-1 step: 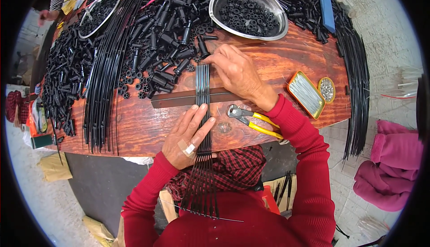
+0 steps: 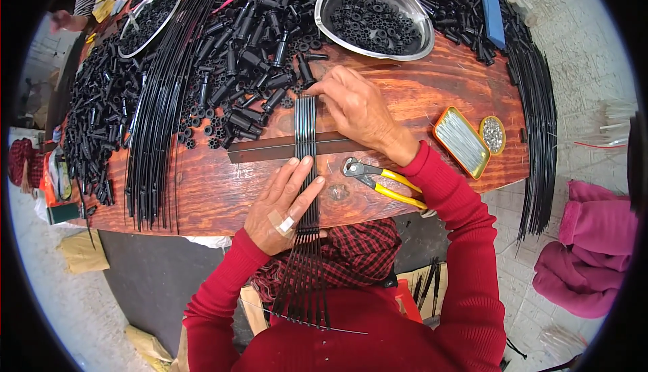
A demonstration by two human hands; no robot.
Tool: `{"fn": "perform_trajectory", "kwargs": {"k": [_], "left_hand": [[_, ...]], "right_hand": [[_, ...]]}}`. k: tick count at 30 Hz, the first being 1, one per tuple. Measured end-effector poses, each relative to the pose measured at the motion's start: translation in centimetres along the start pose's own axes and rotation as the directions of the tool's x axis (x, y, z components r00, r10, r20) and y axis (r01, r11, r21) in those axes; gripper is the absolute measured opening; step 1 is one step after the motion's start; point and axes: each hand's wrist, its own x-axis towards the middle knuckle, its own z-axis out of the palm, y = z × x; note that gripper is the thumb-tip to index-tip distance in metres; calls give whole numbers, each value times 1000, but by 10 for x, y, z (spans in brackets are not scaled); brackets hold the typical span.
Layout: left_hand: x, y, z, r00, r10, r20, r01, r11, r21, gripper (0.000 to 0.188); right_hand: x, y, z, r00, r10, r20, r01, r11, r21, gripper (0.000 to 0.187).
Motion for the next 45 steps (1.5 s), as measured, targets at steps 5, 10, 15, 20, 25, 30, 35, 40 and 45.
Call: {"fn": "perform_trajectory", "kwargs": {"k": [5,10,15,20,25,30,35,40,45], "left_hand": [[1,1,-1,1000,-9,2,9,1000,-26,78],[2,3,-1,1000,-2,3,2,1000,2,79],[-1,-2,0,1000,7,10,-7,1000,14,81],[0,0,-1,1000,-4,18,4,1000,-5,83],[-5,-4,2,998,22,54,-25,998,50,80],[-2,1,-2,999,50,-15,-50,999,-17,77],[-7,-5,3,991,127,-30,-125,991,55,92],[-20,10,2,989,144,-23,-142,988,64,87],[-48,32,8,994,112,-18,-109,988,106,88]], "right_hand": [[2,5,0,1000,14,20,-15,995,100,22],[4,-1,-3,1000,3,-17,-1,993,117,21],[6,-1,3,998,54,26,-58,979,197,23],[8,-3,7,994,95,52,-105,955,276,29],[16,-12,2,999,38,11,-39,924,380,45],[7,-24,-21,1000,-6,-25,10,986,166,42],[-32,-71,-59,967,149,209,-201,945,259,27],[-72,-120,-77,969,30,244,-80,977,198,21],[-108,-126,-89,970,122,209,-127,992,10,23]]}}
